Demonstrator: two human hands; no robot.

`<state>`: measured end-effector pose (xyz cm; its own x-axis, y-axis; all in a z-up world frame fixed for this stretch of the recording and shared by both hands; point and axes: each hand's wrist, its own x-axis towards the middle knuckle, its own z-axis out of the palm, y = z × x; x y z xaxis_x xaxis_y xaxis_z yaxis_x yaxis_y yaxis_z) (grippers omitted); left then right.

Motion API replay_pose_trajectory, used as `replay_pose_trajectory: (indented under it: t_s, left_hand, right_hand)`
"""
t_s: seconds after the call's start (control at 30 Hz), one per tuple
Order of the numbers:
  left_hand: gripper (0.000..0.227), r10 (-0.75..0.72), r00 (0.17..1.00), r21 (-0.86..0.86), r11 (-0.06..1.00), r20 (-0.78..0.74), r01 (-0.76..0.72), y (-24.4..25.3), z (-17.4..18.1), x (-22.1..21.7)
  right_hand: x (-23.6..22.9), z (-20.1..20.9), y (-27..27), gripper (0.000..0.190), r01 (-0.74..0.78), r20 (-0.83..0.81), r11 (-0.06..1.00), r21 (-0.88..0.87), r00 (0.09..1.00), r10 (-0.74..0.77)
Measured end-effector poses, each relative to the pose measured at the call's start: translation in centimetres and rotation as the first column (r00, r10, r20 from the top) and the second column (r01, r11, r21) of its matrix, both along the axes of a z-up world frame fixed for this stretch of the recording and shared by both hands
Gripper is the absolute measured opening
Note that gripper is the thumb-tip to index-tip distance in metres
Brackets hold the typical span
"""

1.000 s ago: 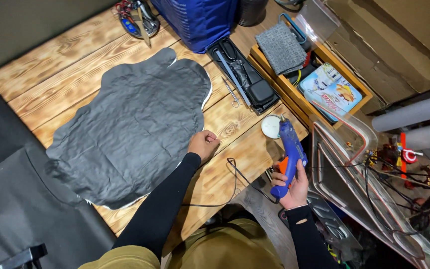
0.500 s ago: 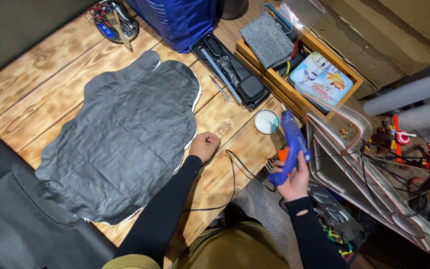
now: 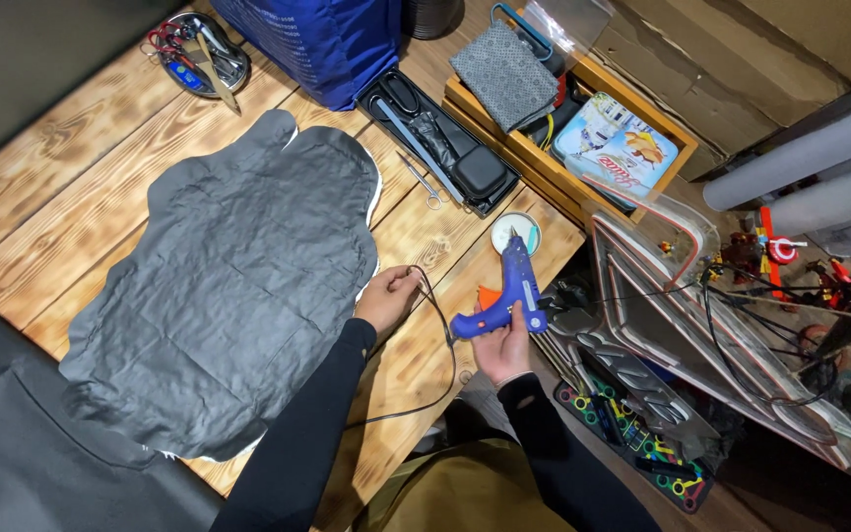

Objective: Applying hot glue to attach a protective fabric backing to a decorative rug.

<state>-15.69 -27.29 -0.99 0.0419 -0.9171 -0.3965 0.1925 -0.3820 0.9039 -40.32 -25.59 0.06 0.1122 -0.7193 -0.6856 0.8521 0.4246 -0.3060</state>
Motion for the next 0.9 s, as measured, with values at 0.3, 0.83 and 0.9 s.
replay_pose_trajectory:
  t_s: [0.3, 0.83, 0.9]
  left_hand:
    - [0.061, 0.103, 0.919, -0.033, 0.995, 0.38, -0.098, 0.7, 0.3, 1.1]
    - [0.045, 0.172, 0.888, -0.141, 0.982, 0.425, -0.123, 4.2, 1.5, 2.0]
    - [0.032, 0.248, 0.914, -0.154, 0.966, 0.321, -0.207, 4.8, 2.3, 2.7]
  right_hand:
    - [2.8, 0.7, -0.4, 0.076, -0.298, -0.281, 0.94, 0.165, 0.9, 0.334]
    - [3.9, 6.7, 1.8, 0.062, -0.436, -0.661, 0.796, 0.419, 0.455, 0.597]
    - [3.8, 6.1, 2.9, 0.06, -0.42, -0.707, 0.84, 0.344, 0.472, 0.526]
